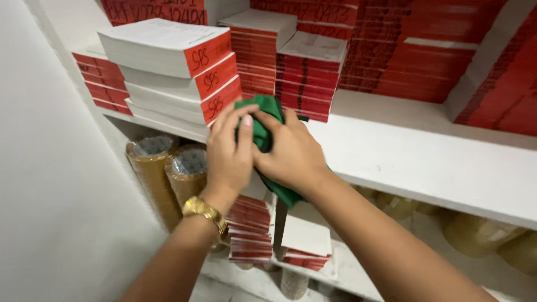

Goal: The person wipes down white shelves using a green cloth while organizing stacks of red and white paper notebooks and documents.

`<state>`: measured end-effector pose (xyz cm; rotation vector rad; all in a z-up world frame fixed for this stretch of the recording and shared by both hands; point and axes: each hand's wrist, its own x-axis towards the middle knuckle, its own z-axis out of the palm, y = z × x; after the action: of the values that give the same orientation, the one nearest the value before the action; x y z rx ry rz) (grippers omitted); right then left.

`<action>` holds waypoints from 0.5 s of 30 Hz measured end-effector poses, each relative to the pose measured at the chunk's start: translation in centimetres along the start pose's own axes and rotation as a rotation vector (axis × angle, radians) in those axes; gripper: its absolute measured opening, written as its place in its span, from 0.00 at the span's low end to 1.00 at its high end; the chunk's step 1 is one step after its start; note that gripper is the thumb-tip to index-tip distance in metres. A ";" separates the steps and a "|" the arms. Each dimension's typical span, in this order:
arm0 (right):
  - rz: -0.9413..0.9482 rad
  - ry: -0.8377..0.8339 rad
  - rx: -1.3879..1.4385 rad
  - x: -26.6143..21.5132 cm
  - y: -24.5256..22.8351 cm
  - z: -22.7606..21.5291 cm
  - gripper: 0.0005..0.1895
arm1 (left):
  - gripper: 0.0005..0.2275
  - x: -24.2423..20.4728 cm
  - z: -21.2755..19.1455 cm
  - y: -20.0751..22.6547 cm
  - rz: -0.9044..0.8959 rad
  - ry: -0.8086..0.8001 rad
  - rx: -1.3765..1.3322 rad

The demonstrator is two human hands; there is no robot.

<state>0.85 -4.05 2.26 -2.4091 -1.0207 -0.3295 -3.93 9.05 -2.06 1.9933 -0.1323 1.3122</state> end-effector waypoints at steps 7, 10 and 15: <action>0.162 0.032 0.111 -2.5 6.0 -3.6 0.35 | 0.14 -1.1 1.9 0.9 0.235 -0.101 0.373; 0.213 0.116 0.153 -5.0 9.5 -6.8 0.33 | 0.15 -1.7 3.3 0.9 0.239 -0.208 0.430; 0.517 0.111 0.080 -11.0 19.0 -14.2 0.36 | 0.16 -1.3 5.5 3.0 0.192 -0.262 0.433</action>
<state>6.61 -29.55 3.23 -2.4424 -0.3317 -0.2271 -1.76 3.10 -2.76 2.5744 -0.1778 1.2694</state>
